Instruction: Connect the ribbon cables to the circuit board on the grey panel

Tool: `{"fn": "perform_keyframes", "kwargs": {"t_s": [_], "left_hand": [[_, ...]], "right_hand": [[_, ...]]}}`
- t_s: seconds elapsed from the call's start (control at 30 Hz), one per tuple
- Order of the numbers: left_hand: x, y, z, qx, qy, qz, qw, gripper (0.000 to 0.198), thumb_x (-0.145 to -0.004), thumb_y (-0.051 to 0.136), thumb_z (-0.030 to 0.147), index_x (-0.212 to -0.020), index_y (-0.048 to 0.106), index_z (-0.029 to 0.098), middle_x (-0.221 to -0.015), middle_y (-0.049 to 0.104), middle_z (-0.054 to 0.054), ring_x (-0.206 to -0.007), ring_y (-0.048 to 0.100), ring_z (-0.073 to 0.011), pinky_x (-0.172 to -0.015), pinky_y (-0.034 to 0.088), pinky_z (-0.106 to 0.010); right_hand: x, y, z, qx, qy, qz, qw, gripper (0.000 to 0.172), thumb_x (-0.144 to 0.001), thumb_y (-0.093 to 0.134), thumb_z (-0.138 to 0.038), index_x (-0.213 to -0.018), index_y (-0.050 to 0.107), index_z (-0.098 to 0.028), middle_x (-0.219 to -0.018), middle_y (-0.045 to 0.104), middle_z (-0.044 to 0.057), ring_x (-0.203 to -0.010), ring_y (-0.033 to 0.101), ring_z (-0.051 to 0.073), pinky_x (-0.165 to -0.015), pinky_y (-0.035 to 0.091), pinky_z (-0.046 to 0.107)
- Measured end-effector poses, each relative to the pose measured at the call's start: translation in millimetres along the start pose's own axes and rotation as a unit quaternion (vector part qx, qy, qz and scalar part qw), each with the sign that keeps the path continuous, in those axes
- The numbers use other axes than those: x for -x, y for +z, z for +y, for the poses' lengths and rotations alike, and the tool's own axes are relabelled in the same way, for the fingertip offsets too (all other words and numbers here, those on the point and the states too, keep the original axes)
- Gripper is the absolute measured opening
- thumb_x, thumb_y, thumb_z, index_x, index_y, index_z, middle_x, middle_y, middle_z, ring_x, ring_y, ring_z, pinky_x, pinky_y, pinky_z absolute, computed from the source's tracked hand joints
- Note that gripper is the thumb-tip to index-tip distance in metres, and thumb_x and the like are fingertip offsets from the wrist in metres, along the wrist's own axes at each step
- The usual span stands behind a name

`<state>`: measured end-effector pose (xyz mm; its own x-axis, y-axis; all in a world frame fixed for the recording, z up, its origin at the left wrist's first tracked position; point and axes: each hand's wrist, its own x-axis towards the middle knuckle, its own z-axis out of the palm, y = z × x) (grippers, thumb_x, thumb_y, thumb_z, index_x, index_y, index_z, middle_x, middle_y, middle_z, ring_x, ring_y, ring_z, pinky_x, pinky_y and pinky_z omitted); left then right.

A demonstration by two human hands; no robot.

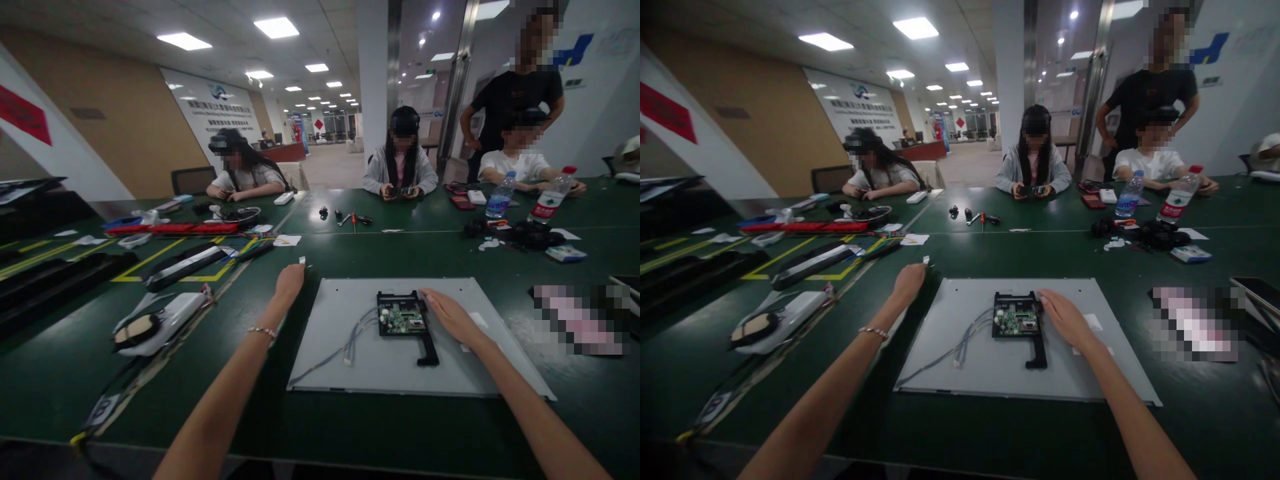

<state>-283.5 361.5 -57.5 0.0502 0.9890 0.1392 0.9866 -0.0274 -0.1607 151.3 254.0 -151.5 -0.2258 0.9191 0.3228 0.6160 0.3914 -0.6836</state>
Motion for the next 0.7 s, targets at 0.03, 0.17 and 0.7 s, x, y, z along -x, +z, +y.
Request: {"fn": "perform_keyframes", "kwargs": {"t_s": [0.03, 0.17, 0.7], "left_hand": [[7, -1.7, 7, 0.000, 0.004, 0.001, 1.000, 0.037, -0.095, 0.031, 0.012, -0.103, 0.068, 0.010, -0.100, 0.070, -0.018, -0.097, 0.068, -0.0268, -0.087, 0.051, -0.035], [37, -7.0, 40, 0.003, 0.024, 0.005, 1.000, 0.034, -0.095, 0.034, 0.011, -0.100, 0.068, 0.010, -0.096, 0.071, -0.017, -0.091, 0.069, -0.0265, -0.081, 0.053, -0.034], [95, -21.6, 95, -0.017, 0.142, 0.028, 0.989, 0.034, -0.091, 0.037, 0.007, -0.097, 0.071, 0.010, -0.086, 0.072, -0.016, -0.086, 0.069, -0.0255, -0.100, 0.039, -0.044]], "right_hand": [[0, 0, 1, 0.002, -0.003, 0.000, 1.000, 0.056, -0.097, 0.027, -0.057, -0.132, 0.056, -0.026, -0.136, 0.057, 0.007, -0.129, 0.050, 0.027, -0.112, 0.034, 0.052], [-1, 2, 4, 0.012, -0.018, -0.002, 1.000, 0.056, -0.097, 0.026, -0.055, -0.132, 0.057, -0.024, -0.136, 0.058, 0.008, -0.127, 0.051, 0.027, -0.112, 0.035, 0.051], [-4, -1, 4, 0.021, -0.029, 0.005, 0.999, 0.049, -0.099, 0.030, -0.047, -0.131, 0.058, -0.023, -0.134, 0.059, 0.008, -0.126, 0.052, 0.024, -0.111, 0.036, 0.046]]}}
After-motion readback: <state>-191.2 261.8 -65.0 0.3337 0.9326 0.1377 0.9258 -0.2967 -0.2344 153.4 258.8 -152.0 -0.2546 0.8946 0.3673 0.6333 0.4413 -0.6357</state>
